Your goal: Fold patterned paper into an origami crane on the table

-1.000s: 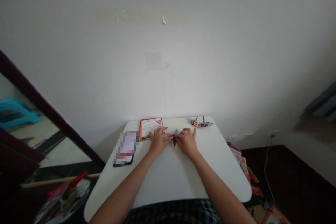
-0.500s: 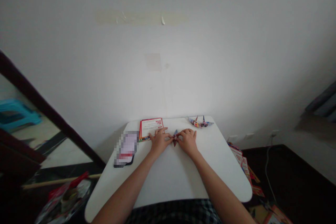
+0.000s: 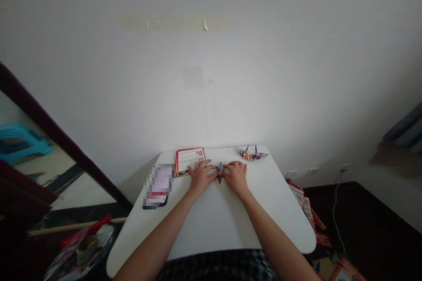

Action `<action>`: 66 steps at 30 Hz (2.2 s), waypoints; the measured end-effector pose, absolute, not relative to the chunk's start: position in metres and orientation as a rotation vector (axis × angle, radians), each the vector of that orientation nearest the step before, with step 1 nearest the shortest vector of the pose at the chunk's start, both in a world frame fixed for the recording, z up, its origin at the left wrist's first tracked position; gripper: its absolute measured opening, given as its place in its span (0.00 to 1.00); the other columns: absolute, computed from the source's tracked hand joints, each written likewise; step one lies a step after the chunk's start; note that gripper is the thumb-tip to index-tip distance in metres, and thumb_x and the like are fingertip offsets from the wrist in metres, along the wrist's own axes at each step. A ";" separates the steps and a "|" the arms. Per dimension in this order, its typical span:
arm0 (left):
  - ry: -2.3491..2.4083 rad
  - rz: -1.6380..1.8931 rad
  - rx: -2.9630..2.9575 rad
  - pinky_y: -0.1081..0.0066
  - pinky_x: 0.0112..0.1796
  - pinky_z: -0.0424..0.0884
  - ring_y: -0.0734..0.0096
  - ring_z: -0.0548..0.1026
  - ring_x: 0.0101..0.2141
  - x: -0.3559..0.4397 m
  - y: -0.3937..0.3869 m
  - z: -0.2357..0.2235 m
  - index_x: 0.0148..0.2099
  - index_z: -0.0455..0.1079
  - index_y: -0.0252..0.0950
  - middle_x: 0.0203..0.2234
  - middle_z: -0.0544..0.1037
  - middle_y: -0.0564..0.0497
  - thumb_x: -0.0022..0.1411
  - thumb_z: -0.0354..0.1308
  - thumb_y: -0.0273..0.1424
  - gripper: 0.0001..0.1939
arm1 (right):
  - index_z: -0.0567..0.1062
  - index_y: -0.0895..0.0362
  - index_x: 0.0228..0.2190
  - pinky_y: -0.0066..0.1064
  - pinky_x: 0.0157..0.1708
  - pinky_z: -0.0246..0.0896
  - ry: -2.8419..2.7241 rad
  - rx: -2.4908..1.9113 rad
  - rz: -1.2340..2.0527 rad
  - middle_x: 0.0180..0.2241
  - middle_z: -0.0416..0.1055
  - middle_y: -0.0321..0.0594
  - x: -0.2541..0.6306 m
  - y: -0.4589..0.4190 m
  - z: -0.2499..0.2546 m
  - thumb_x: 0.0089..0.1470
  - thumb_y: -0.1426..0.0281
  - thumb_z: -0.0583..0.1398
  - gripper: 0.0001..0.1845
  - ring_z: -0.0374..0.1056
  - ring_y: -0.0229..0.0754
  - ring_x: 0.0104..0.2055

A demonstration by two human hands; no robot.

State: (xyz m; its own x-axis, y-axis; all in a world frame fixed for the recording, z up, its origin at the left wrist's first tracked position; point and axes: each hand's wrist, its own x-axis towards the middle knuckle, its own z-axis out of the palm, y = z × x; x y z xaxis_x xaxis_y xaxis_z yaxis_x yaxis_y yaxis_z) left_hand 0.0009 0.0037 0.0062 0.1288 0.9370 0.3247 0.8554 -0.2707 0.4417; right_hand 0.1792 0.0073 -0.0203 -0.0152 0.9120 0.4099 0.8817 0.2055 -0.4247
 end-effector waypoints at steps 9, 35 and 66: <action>1.777 0.858 2.251 0.25 0.56 0.39 0.49 0.63 0.58 0.001 0.006 0.004 0.46 0.77 0.53 0.56 0.72 0.52 0.56 0.65 0.40 0.13 | 0.77 0.47 0.46 0.47 0.59 0.42 -1.856 -1.707 0.135 0.47 0.72 0.42 0.178 0.006 -0.015 0.52 0.61 0.64 0.18 0.60 0.50 0.53; 1.670 0.901 2.267 0.36 0.60 0.44 0.54 0.64 0.58 -0.002 0.015 -0.004 0.45 0.77 0.53 0.55 0.73 0.54 0.55 0.66 0.36 0.13 | 0.74 0.50 0.39 0.52 0.60 0.38 -1.841 -1.728 0.244 0.46 0.71 0.41 0.175 0.004 -0.010 0.52 0.66 0.64 0.11 0.60 0.51 0.55; 1.666 0.813 2.375 0.33 0.61 0.35 0.54 0.60 0.60 -0.003 0.002 0.012 0.37 0.78 0.50 0.56 0.71 0.55 0.56 0.65 0.33 0.06 | 0.80 0.45 0.37 0.55 0.63 0.37 -2.088 -1.530 0.266 0.46 0.77 0.35 0.186 0.002 0.007 0.55 0.70 0.59 0.11 0.56 0.48 0.63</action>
State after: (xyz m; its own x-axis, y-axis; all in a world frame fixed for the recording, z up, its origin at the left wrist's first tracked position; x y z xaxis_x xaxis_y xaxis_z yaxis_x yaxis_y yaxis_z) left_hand -0.0028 0.0021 0.0118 0.2458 0.9028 0.3529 0.8335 -0.3827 0.3985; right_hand 0.1861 0.0023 0.0066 -0.2159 0.9292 0.3001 0.8241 0.3382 -0.4544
